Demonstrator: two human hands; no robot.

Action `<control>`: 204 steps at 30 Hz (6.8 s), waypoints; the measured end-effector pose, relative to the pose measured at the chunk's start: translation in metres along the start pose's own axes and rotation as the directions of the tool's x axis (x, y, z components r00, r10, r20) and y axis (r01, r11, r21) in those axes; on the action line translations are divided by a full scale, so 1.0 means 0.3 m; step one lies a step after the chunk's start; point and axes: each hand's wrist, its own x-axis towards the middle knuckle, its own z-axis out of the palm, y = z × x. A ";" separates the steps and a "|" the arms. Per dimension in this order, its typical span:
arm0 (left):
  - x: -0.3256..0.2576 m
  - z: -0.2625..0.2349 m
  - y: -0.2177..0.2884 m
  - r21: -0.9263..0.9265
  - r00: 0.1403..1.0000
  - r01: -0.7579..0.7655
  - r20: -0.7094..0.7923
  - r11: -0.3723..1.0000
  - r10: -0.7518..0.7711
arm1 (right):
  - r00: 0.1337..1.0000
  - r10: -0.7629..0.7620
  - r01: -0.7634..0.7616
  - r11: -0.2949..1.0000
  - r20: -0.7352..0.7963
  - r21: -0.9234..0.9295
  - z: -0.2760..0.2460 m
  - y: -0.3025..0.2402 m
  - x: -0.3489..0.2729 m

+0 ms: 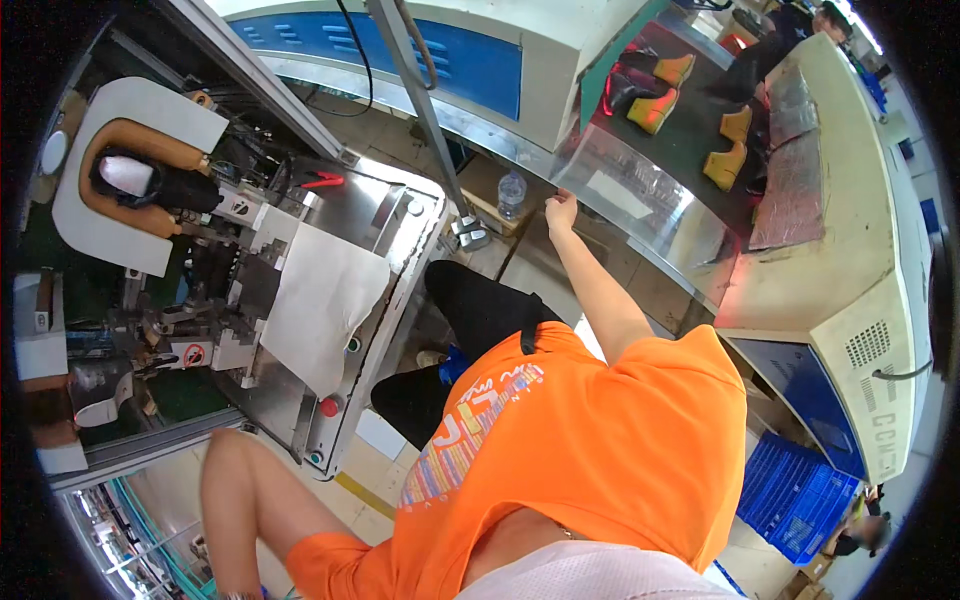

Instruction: The person repeatedly picks up black shoes from a nearby surface, places them into a machine, and removes them after a brief cycle. The shoes are then placed back onto the surface. The process is repeated multiple times throughout the video.

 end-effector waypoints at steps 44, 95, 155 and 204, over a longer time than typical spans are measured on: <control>-0.335 1.227 -0.366 -0.361 0.281 0.919 0.313 0.160 -0.907 | 0.187 -0.866 0.976 0.216 0.463 0.010 -0.712 -1.015 -0.089; -0.706 -0.435 -0.286 -0.662 -0.078 0.581 -0.625 0.473 -0.777 | -0.405 -0.524 -0.475 0.821 0.749 0.318 0.600 -1.496 -1.928; -0.644 -0.064 -0.121 0.690 0.490 0.654 -0.699 -0.310 -0.520 | -0.219 -0.261 -0.648 0.759 0.940 0.060 0.943 -0.898 -2.015; -0.651 -0.055 -0.109 0.630 0.455 0.757 -0.699 -0.175 -0.551 | -0.852 -0.461 0.321 -0.087 0.248 0.943 0.254 -0.106 -2.011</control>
